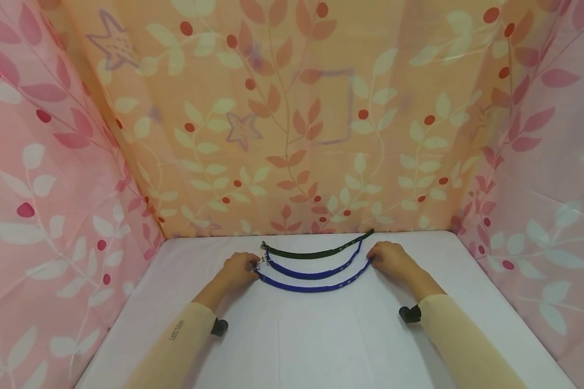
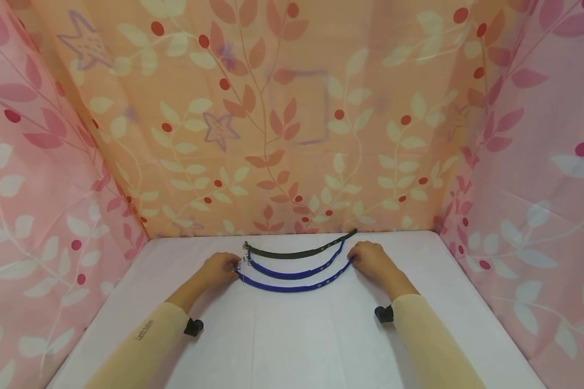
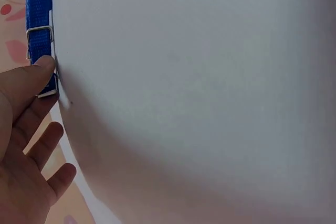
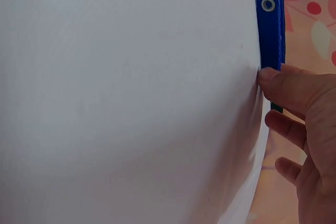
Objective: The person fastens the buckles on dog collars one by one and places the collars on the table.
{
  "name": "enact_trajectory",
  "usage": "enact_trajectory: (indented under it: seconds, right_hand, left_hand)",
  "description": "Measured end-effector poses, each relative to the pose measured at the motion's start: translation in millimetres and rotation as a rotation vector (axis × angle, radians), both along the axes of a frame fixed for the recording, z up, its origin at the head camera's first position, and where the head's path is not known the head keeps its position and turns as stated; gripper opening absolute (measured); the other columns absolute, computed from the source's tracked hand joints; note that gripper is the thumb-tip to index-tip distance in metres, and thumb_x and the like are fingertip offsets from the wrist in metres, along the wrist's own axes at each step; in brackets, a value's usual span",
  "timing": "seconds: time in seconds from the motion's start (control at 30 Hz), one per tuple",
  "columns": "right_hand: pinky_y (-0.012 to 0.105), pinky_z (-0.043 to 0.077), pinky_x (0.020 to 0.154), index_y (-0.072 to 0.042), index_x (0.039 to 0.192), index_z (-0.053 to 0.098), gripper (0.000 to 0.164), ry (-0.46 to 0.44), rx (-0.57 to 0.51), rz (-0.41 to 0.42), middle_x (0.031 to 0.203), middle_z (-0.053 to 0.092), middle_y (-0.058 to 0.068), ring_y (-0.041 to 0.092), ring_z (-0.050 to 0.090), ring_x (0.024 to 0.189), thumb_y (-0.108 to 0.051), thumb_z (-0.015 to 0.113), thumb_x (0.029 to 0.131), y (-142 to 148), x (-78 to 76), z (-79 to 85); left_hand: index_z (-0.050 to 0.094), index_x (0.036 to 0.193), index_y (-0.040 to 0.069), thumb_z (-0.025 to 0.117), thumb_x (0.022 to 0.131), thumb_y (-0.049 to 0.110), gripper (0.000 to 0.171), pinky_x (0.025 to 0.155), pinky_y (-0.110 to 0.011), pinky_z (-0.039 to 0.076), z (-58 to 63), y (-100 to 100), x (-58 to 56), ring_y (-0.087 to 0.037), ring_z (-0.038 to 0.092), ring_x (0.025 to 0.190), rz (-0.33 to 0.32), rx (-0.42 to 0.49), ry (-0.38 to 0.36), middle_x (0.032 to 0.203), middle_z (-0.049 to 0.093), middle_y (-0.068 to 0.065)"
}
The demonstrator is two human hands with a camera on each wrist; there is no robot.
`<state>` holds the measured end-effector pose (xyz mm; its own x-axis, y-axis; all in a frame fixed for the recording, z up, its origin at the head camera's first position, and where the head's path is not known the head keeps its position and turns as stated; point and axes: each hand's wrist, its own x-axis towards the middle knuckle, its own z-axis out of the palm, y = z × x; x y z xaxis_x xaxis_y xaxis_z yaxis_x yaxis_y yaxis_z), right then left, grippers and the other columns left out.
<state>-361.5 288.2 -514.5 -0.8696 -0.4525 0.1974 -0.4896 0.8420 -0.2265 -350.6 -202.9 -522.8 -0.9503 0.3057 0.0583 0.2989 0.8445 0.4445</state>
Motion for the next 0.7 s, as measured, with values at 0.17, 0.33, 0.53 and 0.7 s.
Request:
enact_trajectory:
  seconds: [0.17,0.33,0.53,0.7]
  right_hand:
    - [0.053,0.051,0.092,-0.017,0.094,0.078,0.014,-0.025,0.003,0.034,0.095,0.073,-0.003,0.028,0.067,0.098,-0.008,0.079,0.083,7.7,0.2,0.8]
    - [0.049,0.053,0.089,-0.019,0.09,0.077,0.012,-0.041,0.003,0.057,0.09,0.071,-0.007,0.022,0.067,0.092,-0.009,0.079,0.082,15.0,2.8,2.4]
    - [0.044,0.054,0.081,-0.018,0.086,0.076,0.01,-0.002,0.001,0.12,0.087,0.07,-0.009,0.017,0.065,0.086,-0.01,0.081,0.082,21.7,14.7,7.0]
    - [0.041,0.055,0.08,-0.017,0.086,0.075,0.011,0.002,-0.034,0.131,0.085,0.069,-0.01,0.015,0.064,0.084,-0.008,0.08,0.083,25.3,29.3,13.3]
  left_hand:
    - [0.075,0.116,0.014,0.086,0.081,0.014,0.037,0.098,-0.058,0.043,1.1,-5.8,3.5,-0.031,0.059,0.112,-0.025,-0.028,0.014,0.111,0.074,-0.003]
    - [0.078,0.102,0.015,0.086,0.081,0.013,0.023,0.094,-0.049,0.045,5.0,-10.9,8.3,-0.021,0.059,0.098,-0.042,0.019,-0.008,0.099,0.072,0.001]
    - [0.077,0.094,0.015,0.086,0.082,0.015,0.016,0.091,-0.041,0.047,8.3,-19.7,13.7,-0.015,0.057,0.092,-0.057,0.059,-0.046,0.092,0.068,0.004]
    - [0.073,0.091,0.017,0.086,0.084,0.017,0.015,0.084,-0.035,0.048,9.7,-29.7,18.9,-0.012,0.056,0.085,-0.054,0.078,-0.083,0.087,0.066,0.006]
